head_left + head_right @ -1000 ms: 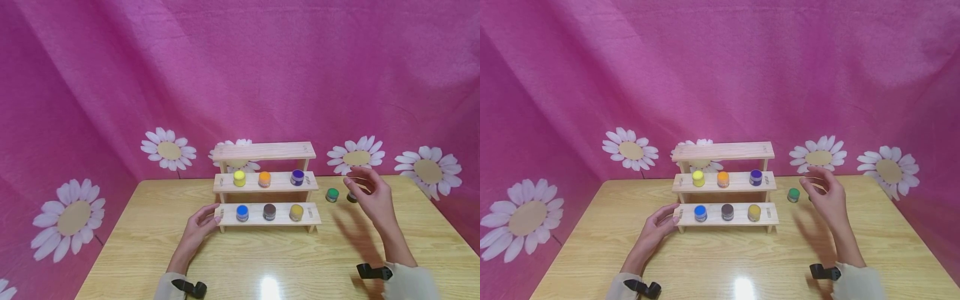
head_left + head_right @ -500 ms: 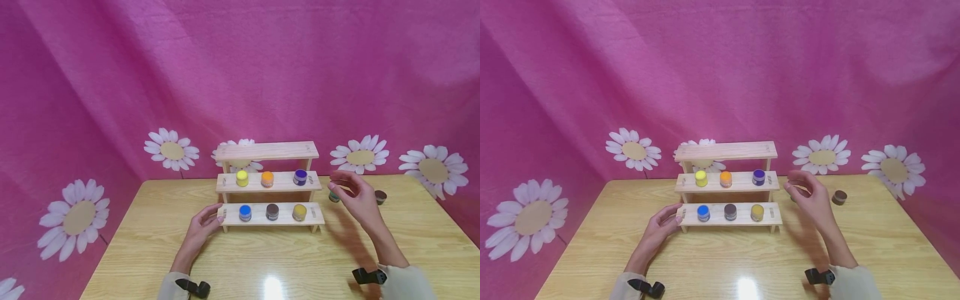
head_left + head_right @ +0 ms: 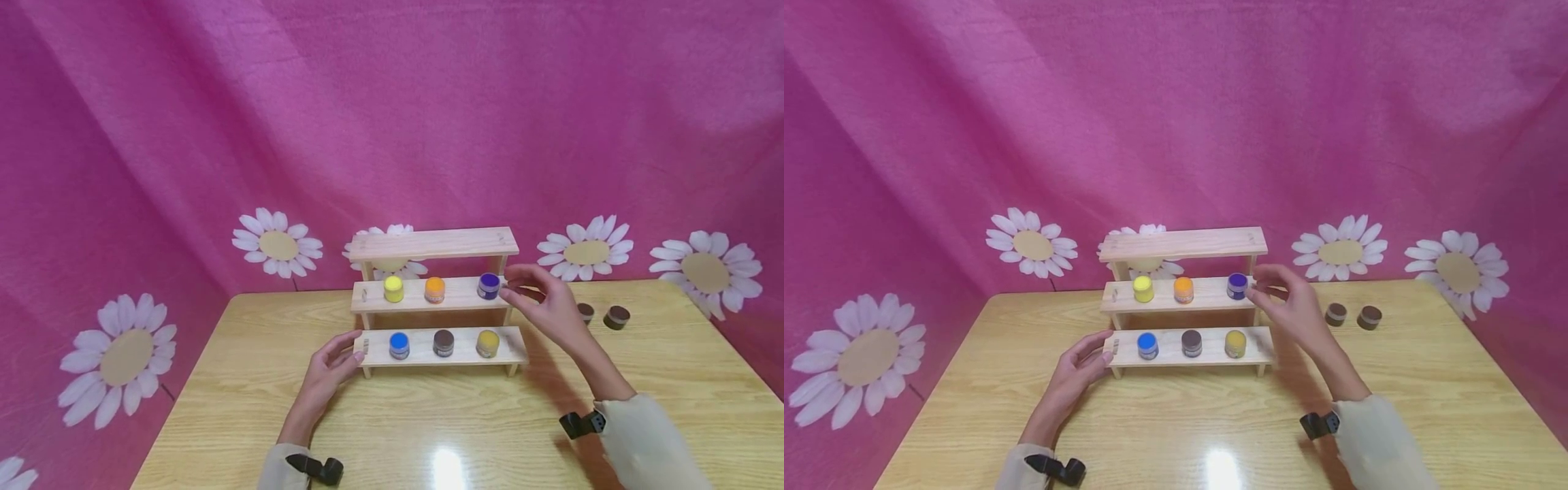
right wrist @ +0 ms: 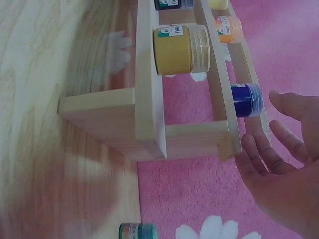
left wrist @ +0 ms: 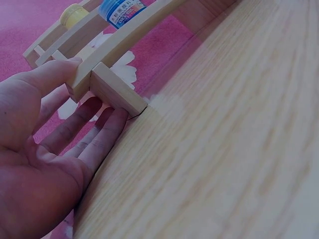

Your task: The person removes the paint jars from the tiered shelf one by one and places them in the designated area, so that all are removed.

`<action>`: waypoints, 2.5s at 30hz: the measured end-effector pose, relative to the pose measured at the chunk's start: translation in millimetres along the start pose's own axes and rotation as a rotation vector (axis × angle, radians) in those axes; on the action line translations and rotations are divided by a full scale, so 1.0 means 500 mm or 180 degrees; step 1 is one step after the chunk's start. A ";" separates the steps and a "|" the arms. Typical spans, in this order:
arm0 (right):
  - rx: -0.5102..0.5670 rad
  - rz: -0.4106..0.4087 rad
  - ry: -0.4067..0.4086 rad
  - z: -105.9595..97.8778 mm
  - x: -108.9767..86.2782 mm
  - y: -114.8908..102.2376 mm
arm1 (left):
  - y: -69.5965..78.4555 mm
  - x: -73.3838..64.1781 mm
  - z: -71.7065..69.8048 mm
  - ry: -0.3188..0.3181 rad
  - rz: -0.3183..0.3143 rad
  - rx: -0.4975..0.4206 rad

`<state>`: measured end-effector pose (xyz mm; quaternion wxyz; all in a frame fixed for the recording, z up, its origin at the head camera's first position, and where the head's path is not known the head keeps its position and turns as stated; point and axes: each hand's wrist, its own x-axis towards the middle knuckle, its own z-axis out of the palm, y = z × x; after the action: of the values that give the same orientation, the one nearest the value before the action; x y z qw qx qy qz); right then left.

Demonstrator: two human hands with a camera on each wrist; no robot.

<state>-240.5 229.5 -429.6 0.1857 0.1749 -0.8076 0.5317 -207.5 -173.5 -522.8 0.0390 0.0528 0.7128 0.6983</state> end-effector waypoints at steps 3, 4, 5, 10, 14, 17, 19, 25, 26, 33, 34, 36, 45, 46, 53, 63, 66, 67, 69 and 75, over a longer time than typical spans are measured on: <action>-0.0084 -0.0020 -0.0073 0.009 0.009 0.000 | -0.001 0.001 -0.001 -0.0002 -0.0002 -0.0005; -0.0126 -0.0023 -0.0097 0.012 0.011 0.001 | -0.002 0.001 -0.001 -0.0005 -0.0003 -0.0010; -0.0163 -0.0020 -0.0121 0.014 0.013 0.000 | -0.003 0.001 -0.001 -0.0009 -0.0006 -0.0015; -0.0305 0.0039 -0.0181 0.024 0.020 0.000 | -0.002 0.001 0.000 -0.0013 0.0002 -0.0045; -0.0397 0.0108 -0.0219 0.026 0.025 -0.001 | 0.000 0.002 -0.001 -0.0017 0.0010 -0.0028; -0.0480 0.0103 -0.0240 0.025 0.028 0.001 | 0.001 0.003 -0.002 -0.0002 0.0006 0.0002; -0.0510 0.0090 -0.0235 0.025 0.029 0.003 | 0.002 0.003 -0.002 0.0001 0.0007 -0.0005; -0.0509 0.0097 -0.0196 0.026 0.029 0.005 | 0.004 0.002 -0.003 0.0001 -0.0018 -0.0004; -0.0511 0.0108 -0.0191 0.026 0.029 0.005 | 0.004 0.002 -0.003 0.0006 -0.0029 -0.0006; -0.0515 0.0152 -0.0172 0.016 0.020 -0.004 | 0.002 0.002 0.000 -0.0013 -0.0012 0.0044; -0.0517 0.0143 -0.0161 0.013 0.018 -0.006 | 0.001 0.002 0.000 -0.0007 -0.0020 0.0047; -0.0507 0.0100 -0.0133 0.006 0.013 -0.011 | 0.001 0.001 0.001 -0.0001 -0.0027 0.0041; -0.0378 -0.0030 -0.0046 -0.022 -0.025 -0.020 | 0.002 0.001 0.000 -0.0012 -0.0011 -0.0003; -0.0385 -0.0024 -0.0033 -0.026 -0.031 -0.019 | 0.002 0.001 -0.001 -0.0005 -0.0011 0.0012; -0.0376 0.0123 0.0081 -0.045 -0.070 -0.012 | 0.002 0.001 -0.002 0.0030 -0.0029 0.0059; -0.0292 0.0095 0.0275 -0.071 -0.107 0.010 | 0.001 0.002 0.000 0.0040 -0.0033 0.0022; -0.0352 0.0165 0.0300 -0.081 -0.113 0.020 | 0.000 0.002 0.001 0.0041 -0.0027 0.0029; -0.0378 0.0194 0.0308 -0.085 -0.115 0.025 | -0.001 0.002 0.001 0.0035 -0.0022 0.0040; -0.0439 0.0269 0.0321 -0.091 -0.120 0.036 | -0.001 0.002 0.001 0.0009 -0.0013 0.0063; -0.0508 0.0563 0.0315 -0.100 -0.133 0.072 | 0.001 0.002 0.002 0.0012 -0.0048 0.0078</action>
<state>-194.3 294.7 -472.3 0.1911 0.0613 -0.8495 0.4880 -208.5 -172.3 -522.3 0.0422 0.0466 0.7217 0.6893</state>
